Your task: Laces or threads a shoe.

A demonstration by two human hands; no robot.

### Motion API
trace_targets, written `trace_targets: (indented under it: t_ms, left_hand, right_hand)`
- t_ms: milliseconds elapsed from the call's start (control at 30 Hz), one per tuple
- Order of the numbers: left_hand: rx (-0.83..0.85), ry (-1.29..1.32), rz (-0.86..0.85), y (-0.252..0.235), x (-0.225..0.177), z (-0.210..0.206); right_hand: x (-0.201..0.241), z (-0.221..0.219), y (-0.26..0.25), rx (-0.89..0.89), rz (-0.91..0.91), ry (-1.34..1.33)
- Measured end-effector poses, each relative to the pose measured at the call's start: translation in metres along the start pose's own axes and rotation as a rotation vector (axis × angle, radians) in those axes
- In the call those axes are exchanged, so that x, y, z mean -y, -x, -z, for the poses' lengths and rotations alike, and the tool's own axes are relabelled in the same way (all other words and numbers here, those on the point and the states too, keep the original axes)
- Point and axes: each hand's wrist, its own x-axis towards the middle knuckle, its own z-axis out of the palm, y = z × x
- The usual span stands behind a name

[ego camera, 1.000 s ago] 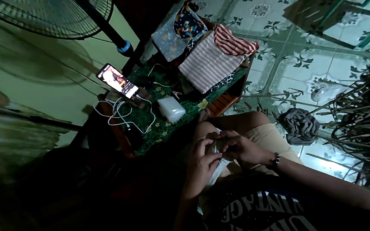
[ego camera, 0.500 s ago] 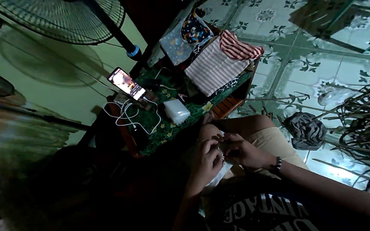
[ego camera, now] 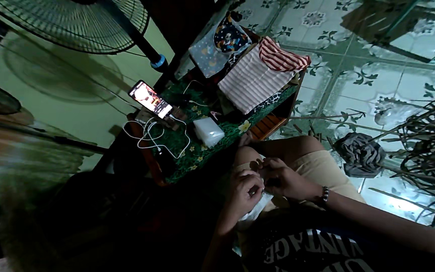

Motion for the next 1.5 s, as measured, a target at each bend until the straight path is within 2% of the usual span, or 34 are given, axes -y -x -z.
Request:
trace_targets:
  t_ms: [100, 200, 300, 533, 700, 800, 867, 933, 1000, 1033, 1067, 1100, 1167, 1267, 1333, 1433, 1500]
  left_hand:
    - [0.082, -0.137, 0.020, -0.005, -0.008, 0.002]
    - [0.134, -0.283, -0.034, -0.007, -0.015, 0.005]
    - [0.116, -0.238, -0.058, -0.007, -0.020, 0.014]
    - [-0.256, 0.666, -0.034, 0.003, -0.029, 0.060]
    - [-0.581, 1.042, -0.059, 0.010, -0.048, 0.096]
    - [-0.666, 1.214, -0.223, 0.024, -0.043, 0.122]
    - [-0.688, 1.105, -0.296, 0.036, -0.034, 0.141]
    - [-0.791, 0.801, -0.196, 0.045, -0.035, 0.153]
    - [-0.847, 0.272, 0.043, 0.053, -0.036, 0.150]
    - [-0.805, -0.084, 0.226, 0.052, -0.044, 0.143]
    - [-0.684, -0.358, 0.410, 0.049, -0.050, 0.134]
    - [-0.550, -0.497, 0.524, 0.043, -0.051, 0.124]
    - [-0.393, -0.502, 0.542, 0.035, -0.047, 0.097]
    - [-0.172, -0.297, 0.433, 0.026, -0.047, 0.048]
    - [-0.031, -0.298, 0.406, 0.021, -0.044, 0.023]
    - [0.020, -0.351, 0.428, 0.018, -0.035, 0.002]
    - [-0.003, -0.371, 0.426, 0.019, -0.030, -0.003]
  right_hand:
    - [0.001, 0.001, 0.001, 0.010, -0.009, -0.017]
    - [0.000, 0.000, 0.000, 0.012, -0.003, -0.033]
    - [-0.002, -0.001, 0.000, 0.005, 0.010, -0.043]
    - [-0.005, -0.001, 0.000, 0.013, -0.038, -0.101]
    - [-0.005, -0.001, -0.001, 0.022, -0.043, -0.097]
    - [-0.006, -0.001, 0.000, 0.018, -0.031, -0.058]
    - [-0.008, -0.001, 0.003, 0.015, -0.032, -0.063]
    - [-0.009, -0.002, 0.005, -0.003, -0.029, -0.077]
    - [-0.008, -0.003, 0.005, -0.023, -0.032, -0.081]
    - [-0.008, -0.004, 0.005, -0.042, -0.024, -0.074]
    - [-0.007, -0.006, 0.004, -0.054, -0.012, -0.063]
    - [-0.007, -0.007, 0.004, -0.064, 0.005, -0.047]
    - [-0.005, -0.009, 0.004, -0.075, 0.039, 0.003]
    - [0.000, -0.011, 0.005, -0.074, 0.046, 0.072]
    - [0.008, -0.011, 0.006, -0.058, 0.019, 0.133]
    - [0.017, -0.015, 0.006, -0.061, -0.009, 0.265]
    - [0.020, -0.017, 0.004, -0.070, -0.023, 0.360]
